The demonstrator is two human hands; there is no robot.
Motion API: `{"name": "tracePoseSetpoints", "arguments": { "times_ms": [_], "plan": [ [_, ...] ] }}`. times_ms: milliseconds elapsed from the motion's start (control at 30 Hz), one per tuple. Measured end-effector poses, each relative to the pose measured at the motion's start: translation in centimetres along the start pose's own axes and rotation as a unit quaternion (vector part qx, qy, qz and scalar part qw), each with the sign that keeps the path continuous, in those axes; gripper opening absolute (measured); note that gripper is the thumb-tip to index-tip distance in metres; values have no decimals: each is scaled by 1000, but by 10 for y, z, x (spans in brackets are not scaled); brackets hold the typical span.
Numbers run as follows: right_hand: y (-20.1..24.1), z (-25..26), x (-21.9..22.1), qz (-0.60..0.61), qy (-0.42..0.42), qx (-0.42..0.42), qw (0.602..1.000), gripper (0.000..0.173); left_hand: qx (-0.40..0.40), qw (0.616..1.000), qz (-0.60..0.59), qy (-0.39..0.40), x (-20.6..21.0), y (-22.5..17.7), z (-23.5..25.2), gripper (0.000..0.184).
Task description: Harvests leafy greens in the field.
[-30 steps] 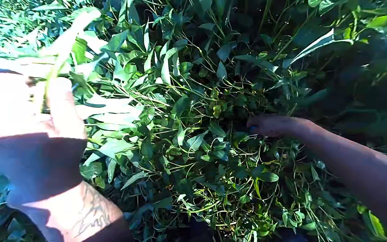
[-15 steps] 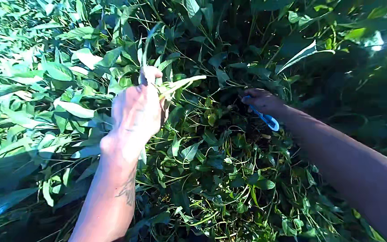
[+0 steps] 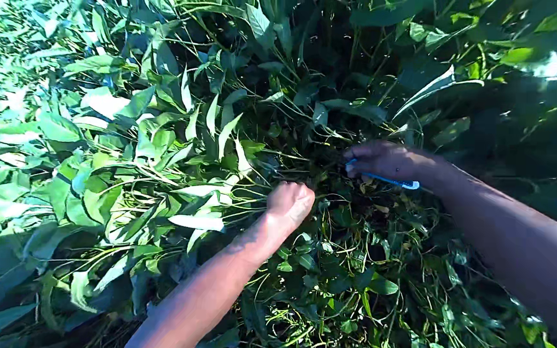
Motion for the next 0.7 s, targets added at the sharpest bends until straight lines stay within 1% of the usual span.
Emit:
{"name": "tracePoseSetpoints", "arguments": {
  "times_ms": [67, 133, 200, 233, 300, 367, 433, 500, 567, 600, 633, 700],
  "plan": [
    [-1, 7, 7, -24, 14, -33, 999, 21, 22, 999, -5, 23, 5, -16, -10, 20],
    [9, 10, 9, -129, 12, -43, 991, 23, 15, 998, -35, 56, 8, -28, -20, 18],
    [19, 15, 15, -266, 20, -16, 964, 31, -3, 996, -63, 69, 14, -33, -25, 23],
    [20, 17, 22, -319, 16, -5, 948, 32, -8, 995, -70, 76, 17, -34, -25, 26],
    [24, 19, 40, -391, 21, 15, 920, 29, 18, 997, -50, 59, 21, -35, -24, 28],
    [26, 23, 56, -414, 29, 26, 909, 31, 72, 997, -9, -1, 20, -35, -24, 22],
    [26, 26, 68, -416, 29, 31, 908, 35, 86, 995, 9, -53, 19, -33, -22, 19],
    [27, 27, 72, -425, 32, 53, 903, 36, 49, 997, 2, -58, 17, -25, -19, 20],
    [38, 22, 66, -454, 42, 84, 886, 34, 26, 998, 3, -62, 11, -12, -24, 21],
    [41, 19, 59, -467, 42, 82, 880, 31, 24, 998, 3, -66, 5, -3, -30, 20],
    [40, 19, 51, -464, 37, 73, 882, 29, 22, 996, 5, -85, -2, 7, -40, 21],
    [30, 22, 31, -423, 7, 28, 906, 27, -12, 991, 8, -133, -22, 33, -61, 28]
  ]
}}
Point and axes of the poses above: each hand's wrist, its own z-axis towards the middle knuckle, its own x-axis out of the palm, y = z × x, the point moved 4 cm from there along z, towards the middle knuckle, and after that the axes turned 12 degrees about -y, right-handed, at the moved point
